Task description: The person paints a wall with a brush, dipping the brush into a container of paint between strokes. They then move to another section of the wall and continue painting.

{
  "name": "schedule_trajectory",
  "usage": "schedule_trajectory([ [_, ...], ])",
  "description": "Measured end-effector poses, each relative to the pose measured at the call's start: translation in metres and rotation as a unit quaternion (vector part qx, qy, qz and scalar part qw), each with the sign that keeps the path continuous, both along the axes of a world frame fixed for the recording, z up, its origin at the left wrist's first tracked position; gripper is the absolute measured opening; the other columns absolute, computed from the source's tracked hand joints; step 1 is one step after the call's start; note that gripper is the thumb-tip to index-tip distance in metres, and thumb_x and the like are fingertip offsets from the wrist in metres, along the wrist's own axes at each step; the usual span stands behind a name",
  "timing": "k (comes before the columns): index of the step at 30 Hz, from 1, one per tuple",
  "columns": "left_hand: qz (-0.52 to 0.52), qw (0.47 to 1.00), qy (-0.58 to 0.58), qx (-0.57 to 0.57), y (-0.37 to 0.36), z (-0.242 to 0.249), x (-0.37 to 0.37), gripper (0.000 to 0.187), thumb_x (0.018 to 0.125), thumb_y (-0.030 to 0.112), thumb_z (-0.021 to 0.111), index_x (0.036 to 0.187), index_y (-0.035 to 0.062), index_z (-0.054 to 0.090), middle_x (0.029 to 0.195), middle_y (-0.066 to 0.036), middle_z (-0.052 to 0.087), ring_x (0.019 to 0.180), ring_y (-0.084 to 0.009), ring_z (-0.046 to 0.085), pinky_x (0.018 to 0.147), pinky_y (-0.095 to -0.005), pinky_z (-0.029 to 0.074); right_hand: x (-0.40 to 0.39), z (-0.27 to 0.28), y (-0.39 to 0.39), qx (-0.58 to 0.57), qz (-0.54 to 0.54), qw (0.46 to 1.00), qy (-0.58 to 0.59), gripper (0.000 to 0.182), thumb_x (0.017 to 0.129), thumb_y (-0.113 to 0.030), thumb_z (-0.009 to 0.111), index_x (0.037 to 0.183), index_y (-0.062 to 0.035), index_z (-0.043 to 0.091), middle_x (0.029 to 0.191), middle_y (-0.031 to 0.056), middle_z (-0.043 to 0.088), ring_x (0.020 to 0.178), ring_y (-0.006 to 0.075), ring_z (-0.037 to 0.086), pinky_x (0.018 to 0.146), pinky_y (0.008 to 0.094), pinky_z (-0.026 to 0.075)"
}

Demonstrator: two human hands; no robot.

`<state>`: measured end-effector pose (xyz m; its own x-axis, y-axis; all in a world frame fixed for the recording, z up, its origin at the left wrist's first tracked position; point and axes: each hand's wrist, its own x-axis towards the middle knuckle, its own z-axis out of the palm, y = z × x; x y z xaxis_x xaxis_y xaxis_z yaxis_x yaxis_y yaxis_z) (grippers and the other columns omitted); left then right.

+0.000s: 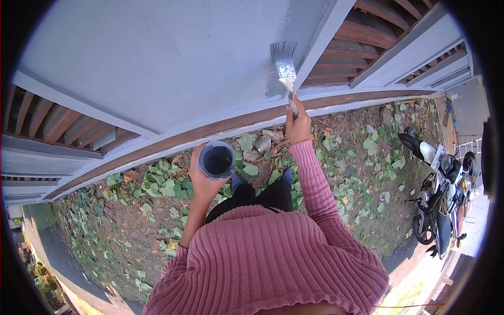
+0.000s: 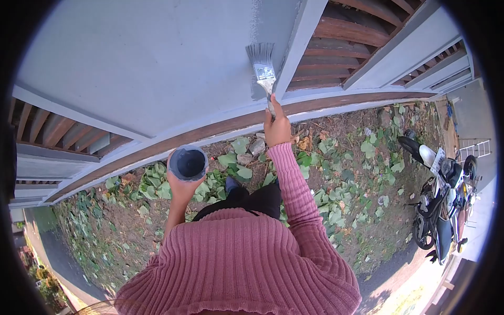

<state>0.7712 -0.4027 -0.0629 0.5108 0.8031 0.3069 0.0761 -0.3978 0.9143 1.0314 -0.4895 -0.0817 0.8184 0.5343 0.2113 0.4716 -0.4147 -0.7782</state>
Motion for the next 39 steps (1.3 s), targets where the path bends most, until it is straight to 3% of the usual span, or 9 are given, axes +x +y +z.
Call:
schedule_trajectory([
  [8, -0.006, 0.998, 0.050, -0.026, -0.003, -0.006, 0.003, 0.068, 0.056, 0.015, 0.082, 0.114, -0.0017, 0.052, 0.112, -0.014, 0.054, 0.102, -0.0261, 0.054, 0.092, -0.0358, 0.040, 0.006, -0.099, -0.015, -0.114, 0.001, 0.990, 0.082, 0.047, 0.083, -0.012, 0.056, 0.129, -0.0201, 0.048, 0.095, 0.0220, 0.063, 0.078, 0.0358, 0.063, 0.068, 0.0440, 0.050],
  [12, 0.002, 0.998, 0.050, -0.041, -0.006, -0.001, 0.004, 0.067, 0.056, 0.015, 0.082, 0.114, -0.0017, 0.052, 0.111, -0.013, 0.054, 0.101, -0.0255, 0.054, 0.091, -0.0353, 0.041, 0.011, -0.102, -0.013, -0.204, 0.000, 0.968, 0.147, 0.047, 0.081, -0.011, 0.055, 0.127, -0.0166, 0.050, 0.097, 0.0193, 0.064, 0.079, 0.0350, 0.063, 0.073, 0.0443, 0.050],
  [17, 0.012, 0.998, 0.045, -0.048, -0.005, 0.000, 0.006, 0.065, 0.056, 0.014, 0.082, 0.111, -0.0012, 0.052, 0.107, -0.012, 0.054, 0.100, -0.0249, 0.054, 0.090, -0.0348, 0.041, 0.023, -0.155, -0.018, -0.145, 0.015, 0.986, 0.082, 0.046, 0.080, -0.010, 0.054, 0.126, -0.0125, 0.051, 0.101, 0.0197, 0.063, 0.082, 0.0351, 0.063, 0.074, 0.0441, 0.051],
  [20, 0.021, 0.998, 0.061, -0.026, -0.004, 0.001, 0.005, 0.064, 0.056, 0.014, 0.082, 0.111, -0.0009, 0.053, 0.108, -0.012, 0.054, 0.100, -0.0253, 0.054, 0.090, -0.0350, 0.041, 0.024, -0.152, -0.018, -0.176, 0.014, 0.976, 0.124, 0.045, 0.080, -0.010, 0.054, 0.125, -0.0121, 0.052, 0.106, 0.0192, 0.062, 0.086, 0.0340, 0.063, 0.077, 0.0434, 0.050],
  [22, 0.023, 0.998, 0.054, -0.024, -0.004, 0.003, 0.007, 0.064, 0.056, 0.014, 0.082, 0.111, -0.0008, 0.053, 0.108, -0.012, 0.054, 0.100, -0.0255, 0.054, 0.090, -0.0352, 0.041, 0.026, -0.161, -0.021, -0.168, 0.015, 0.982, 0.080, 0.044, 0.078, -0.007, 0.056, 0.122, -0.0051, 0.054, 0.094, 0.0200, 0.066, 0.059, 0.0249, 0.062, 0.058, 0.0370, 0.049],
  [24, 0.025, 0.998, 0.047, -0.021, -0.003, 0.006, 0.008, 0.063, 0.056, 0.014, 0.082, 0.111, -0.0008, 0.053, 0.108, -0.012, 0.054, 0.100, -0.0258, 0.054, 0.090, -0.0355, 0.041, 0.027, -0.164, -0.023, -0.175, 0.017, 0.981, 0.075, 0.044, 0.078, -0.007, 0.057, 0.122, -0.0053, 0.055, 0.093, 0.0198, 0.066, 0.060, 0.0247, 0.062, 0.058, 0.0370, 0.049],
  [28, 0.026, 0.999, 0.033, -0.007, 0.000, 0.006, 0.004, 0.064, 0.057, 0.015, 0.082, 0.112, -0.0009, 0.053, 0.111, -0.013, 0.054, 0.101, -0.0263, 0.054, 0.090, -0.0360, 0.041, 0.020, -0.163, -0.030, -0.160, 0.015, 0.981, 0.105, 0.046, 0.077, -0.007, 0.059, 0.123, -0.0059, 0.054, 0.105, 0.0183, 0.064, 0.072, 0.0248, 0.064, 0.068, 0.0363, 0.050],
  [30, 0.028, 0.999, 0.034, 0.013, 0.003, 0.006, 0.000, 0.064, 0.057, 0.015, 0.082, 0.112, -0.0011, 0.053, 0.111, -0.013, 0.053, 0.101, -0.0263, 0.054, 0.090, -0.0359, 0.041, 0.012, -0.148, -0.038, -0.173, 0.021, 0.975, 0.135, 0.042, 0.078, -0.008, 0.056, 0.120, -0.0069, 0.055, 0.106, 0.0203, 0.062, 0.091, 0.0334, 0.062, 0.079, 0.0408, 0.050],
  [39, 0.034, 0.999, -0.009, 0.025, 0.009, 0.015, -0.010, 0.066, 0.056, 0.016, 0.082, 0.113, -0.0003, 0.053, 0.111, -0.014, 0.054, 0.102, -0.0274, 0.054, 0.090, -0.0363, 0.042, 0.024, -0.090, -0.008, -0.112, 0.031, 0.991, 0.065, 0.043, 0.075, -0.008, 0.064, 0.118, -0.0072, 0.058, 0.099, 0.0231, 0.063, 0.090, 0.0360, 0.062, 0.078, 0.0411, 0.050],
])
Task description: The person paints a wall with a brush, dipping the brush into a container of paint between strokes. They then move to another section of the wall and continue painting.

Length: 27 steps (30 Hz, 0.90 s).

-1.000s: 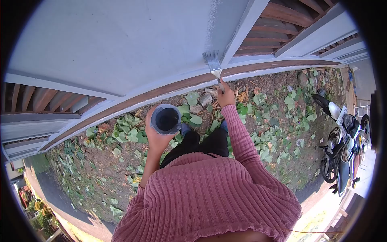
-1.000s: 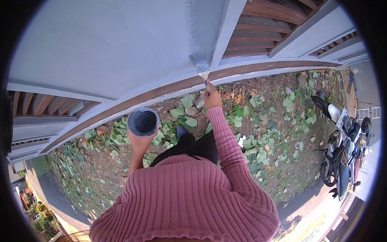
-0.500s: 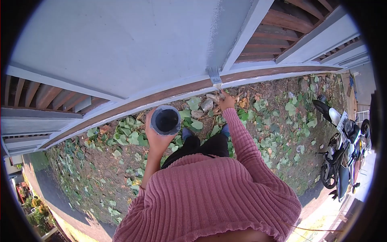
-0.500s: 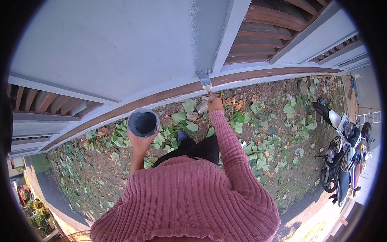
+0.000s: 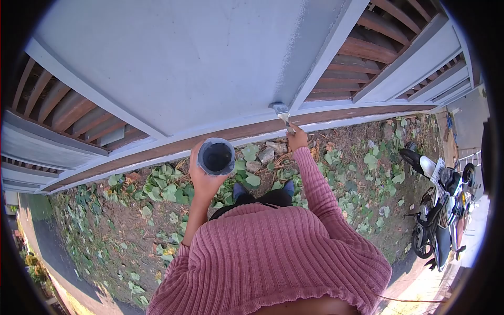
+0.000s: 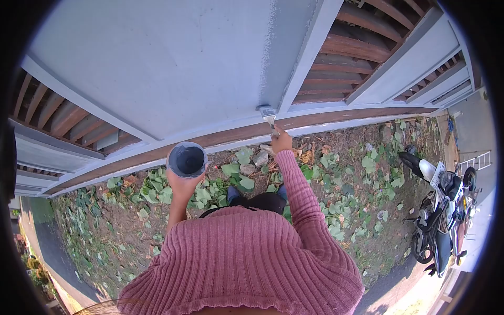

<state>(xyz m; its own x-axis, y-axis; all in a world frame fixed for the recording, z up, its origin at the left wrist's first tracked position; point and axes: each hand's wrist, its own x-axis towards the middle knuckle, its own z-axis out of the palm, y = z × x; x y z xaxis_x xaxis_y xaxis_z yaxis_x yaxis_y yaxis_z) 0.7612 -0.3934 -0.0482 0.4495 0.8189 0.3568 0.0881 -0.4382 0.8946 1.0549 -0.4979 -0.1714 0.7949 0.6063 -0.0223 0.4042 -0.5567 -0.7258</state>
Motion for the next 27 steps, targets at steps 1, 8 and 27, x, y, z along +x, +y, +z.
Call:
schedule_trajectory([
  [1, 0.003, 1.000, -0.009, 0.005, 0.001, 0.003, 0.000, 0.066, 0.056, 0.016, 0.082, 0.113, -0.0003, 0.053, 0.110, -0.014, 0.054, 0.102, -0.0274, 0.054, 0.090, -0.0364, 0.042, 0.004, 0.005, 0.001, 0.003, 0.002, 1.000, -0.009, 0.043, 0.075, -0.008, 0.064, 0.118, -0.0072, 0.058, 0.099, 0.0231, 0.063, 0.090, 0.0360, 0.062, 0.078, 0.0411, 0.050],
  [8, 0.006, 0.999, -0.042, 0.027, 0.007, 0.007, -0.003, 0.065, 0.057, 0.017, 0.081, 0.113, 0.0002, 0.053, 0.110, -0.014, 0.054, 0.101, -0.0279, 0.055, 0.088, -0.0369, 0.043, 0.003, 0.055, -0.005, 0.051, -0.001, 0.997, -0.063, 0.044, 0.075, -0.008, 0.066, 0.118, -0.0079, 0.058, 0.089, 0.0229, 0.064, 0.077, 0.0308, 0.065, 0.071, 0.0365, 0.049],
  [27, -0.068, 0.995, -0.067, 0.033, 0.006, 0.006, 0.010, 0.069, 0.054, 0.016, 0.082, 0.114, 0.0012, 0.052, 0.115, -0.016, 0.053, 0.108, -0.0326, 0.051, 0.092, -0.0405, 0.040, -0.013, 0.256, 0.018, 0.350, -0.032, 0.934, -0.066, 0.042, 0.083, -0.003, 0.061, 0.124, -0.0047, 0.053, 0.111, 0.0140, 0.063, 0.095, 0.0114, 0.058, 0.080, 0.0260, 0.046],
])
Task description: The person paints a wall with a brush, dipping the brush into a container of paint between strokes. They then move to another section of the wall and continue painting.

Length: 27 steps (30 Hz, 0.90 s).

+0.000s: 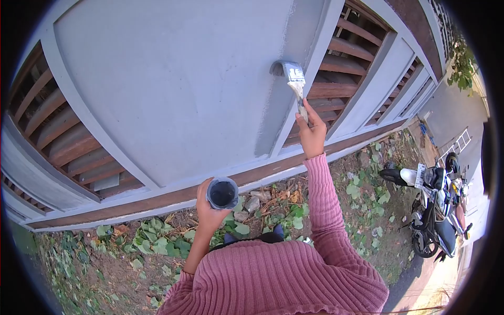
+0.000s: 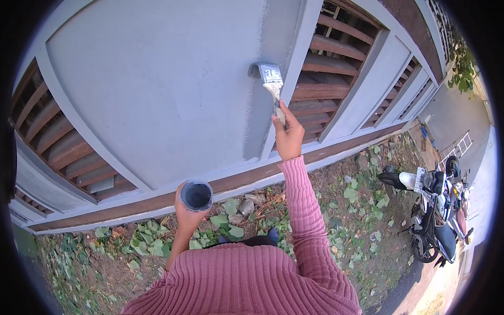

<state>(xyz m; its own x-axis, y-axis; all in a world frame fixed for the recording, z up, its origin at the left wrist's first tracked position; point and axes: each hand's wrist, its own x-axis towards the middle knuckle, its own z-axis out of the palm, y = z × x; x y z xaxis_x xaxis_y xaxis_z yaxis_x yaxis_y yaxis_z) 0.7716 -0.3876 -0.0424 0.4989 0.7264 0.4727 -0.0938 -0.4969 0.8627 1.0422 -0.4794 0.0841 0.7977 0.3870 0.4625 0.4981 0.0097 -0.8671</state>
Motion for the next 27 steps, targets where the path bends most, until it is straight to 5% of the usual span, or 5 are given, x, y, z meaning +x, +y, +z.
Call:
schedule_trajectory([
  [4, 0.025, 0.999, -0.011, 0.017, 0.003, 0.002, -0.004, 0.069, 0.054, 0.017, 0.082, 0.113, 0.0012, 0.052, 0.114, -0.016, 0.053, 0.107, -0.0330, 0.051, 0.092, -0.0408, 0.041, 0.007, 0.035, 0.010, 0.032, -0.012, 0.998, -0.056, 0.042, 0.083, -0.003, 0.060, 0.125, -0.0052, 0.054, 0.113, 0.0136, 0.062, 0.091, 0.0120, 0.059, 0.077, 0.0256, 0.047],
  [8, 0.034, 0.999, -0.017, 0.008, 0.004, 0.000, -0.007, 0.068, 0.053, 0.016, 0.082, 0.113, 0.0013, 0.052, 0.114, -0.017, 0.053, 0.107, -0.0338, 0.051, 0.091, -0.0416, 0.041, 0.012, 0.064, 0.019, 0.066, 0.003, 0.996, -0.055, 0.042, 0.084, -0.003, 0.059, 0.126, -0.0051, 0.053, 0.100, 0.0070, 0.065, 0.056, 0.0036, 0.043, 0.048, 0.0202, 0.038],
  [10, 0.029, 0.998, 0.001, 0.059, 0.005, 0.001, -0.008, 0.067, 0.055, 0.007, 0.080, 0.113, -0.0002, 0.048, 0.106, -0.009, 0.054, 0.097, -0.0176, 0.055, 0.086, -0.0299, 0.044, 0.019, 0.074, 0.023, 0.100, 0.010, 0.992, -0.077, 0.042, 0.084, -0.002, 0.059, 0.126, -0.0049, 0.053, 0.094, 0.0030, 0.064, 0.051, 0.0017, 0.036, 0.043, 0.0196, 0.032],
  [18, 0.036, 0.999, -0.011, 0.010, -0.001, 0.002, -0.013, 0.070, 0.052, 0.018, 0.082, 0.113, 0.0002, 0.052, 0.113, -0.018, 0.054, 0.105, -0.0349, 0.051, 0.091, -0.0423, 0.040, 0.030, 0.113, 0.037, 0.124, 0.000, 0.986, -0.109, 0.041, 0.084, -0.004, 0.060, 0.125, -0.0057, 0.054, 0.116, 0.0132, 0.061, 0.104, 0.0179, 0.057, 0.093, 0.0336, 0.042],
  [27, 0.045, 0.996, 0.019, 0.078, -0.008, 0.004, -0.016, 0.065, 0.056, 0.006, 0.079, 0.113, -0.0007, 0.049, 0.108, -0.011, 0.053, 0.099, -0.0200, 0.055, 0.087, -0.0310, 0.044, 0.042, 0.147, 0.042, 0.124, -0.044, 0.973, -0.188, 0.042, 0.083, -0.005, 0.061, 0.125, -0.0085, 0.055, 0.107, 0.0124, 0.063, 0.084, 0.0137, 0.060, 0.079, 0.0297, 0.048],
])
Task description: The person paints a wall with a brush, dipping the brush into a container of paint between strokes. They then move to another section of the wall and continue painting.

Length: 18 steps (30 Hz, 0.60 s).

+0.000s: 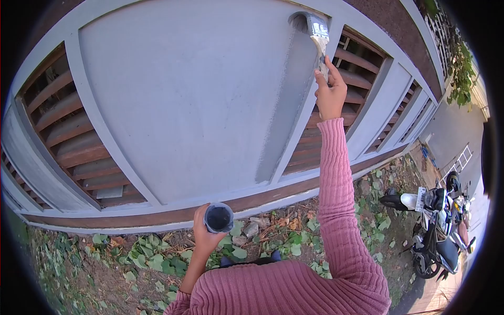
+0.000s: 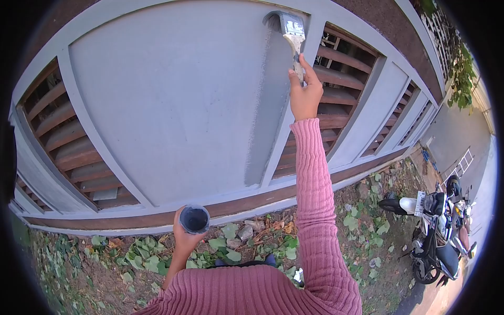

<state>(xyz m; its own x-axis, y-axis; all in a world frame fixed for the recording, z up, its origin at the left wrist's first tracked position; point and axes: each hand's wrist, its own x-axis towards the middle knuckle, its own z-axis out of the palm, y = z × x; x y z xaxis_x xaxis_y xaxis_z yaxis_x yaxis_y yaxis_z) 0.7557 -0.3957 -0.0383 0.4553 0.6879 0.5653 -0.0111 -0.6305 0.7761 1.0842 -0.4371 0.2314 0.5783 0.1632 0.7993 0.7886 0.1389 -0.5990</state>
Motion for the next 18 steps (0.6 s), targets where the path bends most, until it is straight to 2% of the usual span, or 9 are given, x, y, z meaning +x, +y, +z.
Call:
schedule_trajectory([
  [2, 0.002, 1.000, -0.014, 0.003, -0.001, 0.003, 0.000, 0.065, 0.055, 0.006, 0.079, 0.113, -0.0005, 0.049, 0.108, -0.010, 0.053, 0.099, -0.0201, 0.055, 0.087, -0.0309, 0.044, -0.003, 0.008, -0.004, 0.011, 0.019, 0.999, 0.045, 0.042, 0.083, -0.004, 0.061, 0.125, -0.0078, 0.054, 0.093, 0.0088, 0.064, 0.061, 0.0070, 0.050, 0.056, 0.0232, 0.044],
  [3, 0.004, 1.000, -0.019, 0.003, -0.002, 0.003, -0.001, 0.065, 0.055, 0.006, 0.079, 0.113, -0.0005, 0.049, 0.108, -0.010, 0.053, 0.099, -0.0201, 0.055, 0.087, -0.0309, 0.044, -0.003, 0.010, -0.006, 0.011, 0.021, 0.999, 0.040, 0.042, 0.083, -0.004, 0.061, 0.125, -0.0078, 0.054, 0.093, 0.0088, 0.064, 0.061, 0.0070, 0.050, 0.056, 0.0232, 0.044],
  [5, 0.005, 0.999, -0.035, -0.035, -0.004, 0.002, -0.003, 0.069, 0.052, 0.015, 0.081, 0.112, 0.0006, 0.051, 0.114, -0.018, 0.053, 0.106, -0.0355, 0.051, 0.092, -0.0427, 0.040, -0.001, 0.008, -0.010, 0.020, 0.028, 0.998, 0.043, 0.043, 0.084, -0.003, 0.060, 0.126, -0.0072, 0.054, 0.084, 0.0045, 0.061, 0.052, 0.0033, 0.036, 0.044, 0.0209, 0.031],
  [9, 0.014, 0.998, -0.044, -0.051, -0.006, 0.000, -0.004, 0.069, 0.052, 0.015, 0.081, 0.112, 0.0007, 0.051, 0.113, -0.018, 0.053, 0.107, -0.0355, 0.050, 0.093, -0.0430, 0.039, -0.015, -0.005, -0.012, 0.033, 0.060, 0.996, 0.062, 0.044, 0.084, -0.003, 0.059, 0.127, -0.0080, 0.053, 0.083, 0.0046, 0.060, 0.053, 0.0028, 0.036, 0.043, 0.0205, 0.030],
  [10, 0.013, 0.999, -0.036, -0.039, -0.007, 0.003, -0.004, 0.069, 0.052, 0.015, 0.081, 0.112, 0.0008, 0.051, 0.113, -0.018, 0.053, 0.107, -0.0355, 0.050, 0.093, -0.0429, 0.039, -0.020, -0.005, -0.014, -0.005, 0.023, 0.998, 0.063, 0.043, 0.084, -0.003, 0.059, 0.127, -0.0073, 0.052, 0.091, 0.0086, 0.064, 0.060, 0.0054, 0.049, 0.052, 0.0219, 0.041],
  [11, 0.011, 0.999, -0.027, -0.026, -0.007, 0.005, -0.005, 0.069, 0.052, 0.015, 0.081, 0.112, 0.0008, 0.051, 0.113, -0.018, 0.053, 0.107, -0.0355, 0.050, 0.093, -0.0429, 0.039, -0.017, -0.011, -0.012, -0.005, 0.024, 0.998, 0.065, 0.043, 0.084, -0.003, 0.059, 0.127, -0.0073, 0.052, 0.091, 0.0086, 0.064, 0.060, 0.0054, 0.049, 0.052, 0.0219, 0.041],
  [12, 0.010, 0.999, -0.026, -0.025, -0.007, 0.005, -0.005, 0.069, 0.052, 0.015, 0.081, 0.112, 0.0008, 0.051, 0.113, -0.018, 0.053, 0.107, -0.0355, 0.050, 0.093, -0.0429, 0.039, -0.015, -0.017, -0.010, -0.011, 0.014, 0.999, 0.034, 0.043, 0.084, -0.003, 0.059, 0.127, -0.0068, 0.053, 0.097, 0.0108, 0.064, 0.071, 0.0088, 0.055, 0.061, 0.0238, 0.044],
  [15, 0.000, 0.999, -0.033, -0.025, -0.009, 0.005, 0.001, 0.070, 0.052, 0.015, 0.081, 0.113, 0.0011, 0.050, 0.113, -0.018, 0.053, 0.107, -0.0356, 0.050, 0.093, -0.0425, 0.039, -0.011, -0.031, -0.008, -0.038, 0.006, 0.999, 0.020, 0.042, 0.084, -0.003, 0.059, 0.125, -0.0057, 0.053, 0.112, 0.0150, 0.063, 0.100, 0.0178, 0.060, 0.086, 0.0292, 0.044],
  [18, -0.014, 0.999, -0.013, -0.028, -0.012, 0.004, 0.007, 0.070, 0.052, 0.014, 0.081, 0.113, 0.0012, 0.050, 0.114, -0.018, 0.052, 0.107, -0.0356, 0.050, 0.092, -0.0423, 0.039, -0.009, -0.047, -0.004, -0.067, 0.012, 0.996, 0.055, 0.041, 0.085, -0.003, 0.058, 0.125, -0.0052, 0.053, 0.112, 0.0158, 0.062, 0.099, 0.0181, 0.060, 0.085, 0.0297, 0.045],
])
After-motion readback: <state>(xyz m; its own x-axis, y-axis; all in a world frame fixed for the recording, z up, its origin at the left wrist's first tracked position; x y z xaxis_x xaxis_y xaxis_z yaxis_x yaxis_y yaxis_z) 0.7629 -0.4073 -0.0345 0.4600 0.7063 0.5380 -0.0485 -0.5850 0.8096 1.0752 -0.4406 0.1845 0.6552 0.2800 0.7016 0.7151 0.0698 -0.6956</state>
